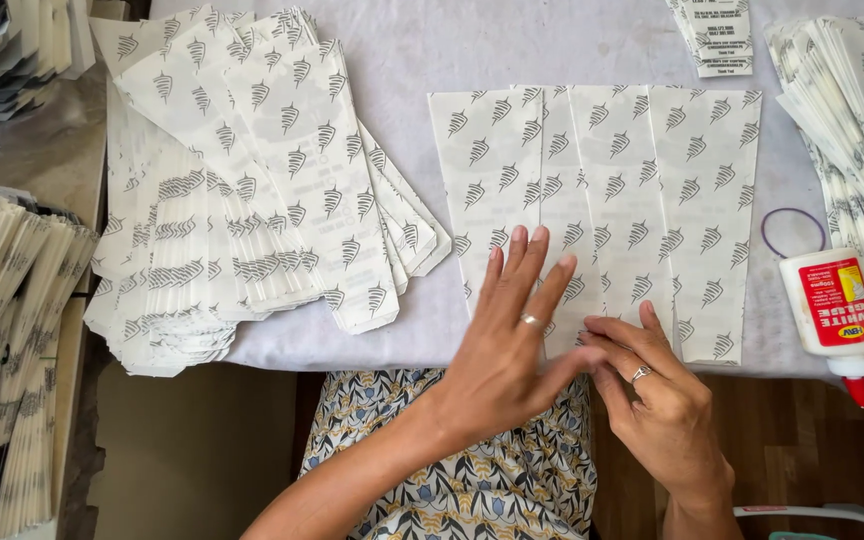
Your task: Arranging printed paper strips in an overlapping pattern and applying white glue to the edges.
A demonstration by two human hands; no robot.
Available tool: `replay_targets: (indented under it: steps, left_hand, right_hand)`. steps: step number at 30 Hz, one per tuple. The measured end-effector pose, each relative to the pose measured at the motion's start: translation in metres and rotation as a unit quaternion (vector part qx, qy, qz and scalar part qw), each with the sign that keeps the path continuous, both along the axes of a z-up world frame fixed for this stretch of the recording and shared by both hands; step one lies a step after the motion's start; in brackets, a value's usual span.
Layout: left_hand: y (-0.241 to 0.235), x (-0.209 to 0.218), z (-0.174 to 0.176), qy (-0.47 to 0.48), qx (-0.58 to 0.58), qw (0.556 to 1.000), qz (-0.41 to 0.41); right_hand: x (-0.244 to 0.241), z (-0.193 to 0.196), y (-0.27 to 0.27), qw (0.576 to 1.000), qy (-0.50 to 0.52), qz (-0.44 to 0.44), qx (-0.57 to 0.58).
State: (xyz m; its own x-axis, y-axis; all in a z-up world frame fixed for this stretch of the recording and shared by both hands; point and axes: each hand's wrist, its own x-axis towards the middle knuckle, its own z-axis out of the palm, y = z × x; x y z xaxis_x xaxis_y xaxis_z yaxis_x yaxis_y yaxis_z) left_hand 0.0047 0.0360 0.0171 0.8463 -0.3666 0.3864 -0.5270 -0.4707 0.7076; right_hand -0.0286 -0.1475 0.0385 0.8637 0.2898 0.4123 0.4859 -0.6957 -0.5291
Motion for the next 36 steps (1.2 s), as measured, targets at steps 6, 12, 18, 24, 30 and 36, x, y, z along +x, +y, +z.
replay_targets:
  steps: [6,12,18,24,30,36]
  left_hand:
    - [0.053,-0.015,0.003,-0.07,-0.048,0.995,-0.048]
    - [0.055,-0.015,-0.014,-0.126,0.008,0.991,-0.05]
    - [0.063,-0.008,-0.01,-0.085,0.025,0.991,-0.097]
    - [0.062,-0.013,-0.012,-0.149,-0.032,0.985,-0.084]
    - [0.055,-0.019,-0.008,-0.108,-0.059,0.992,-0.04]
    - [0.036,-0.025,-0.001,-0.042,-0.065,0.992,0.099]
  right_hand:
    - [0.0,0.0,-0.001,1.0,0.002,0.006,-0.005]
    - [-0.001,0.002,0.006,1.0,-0.015,0.013,0.003]
    - [0.006,0.0,0.021,0.994,-0.041,0.1,0.036]
    - [0.011,-0.014,0.028,0.987,-0.059,0.148,0.015]
    - [0.015,-0.009,0.035,0.987,-0.046,0.144,0.047]
    - [0.018,-0.005,0.043,0.994,-0.029,0.096,0.033]
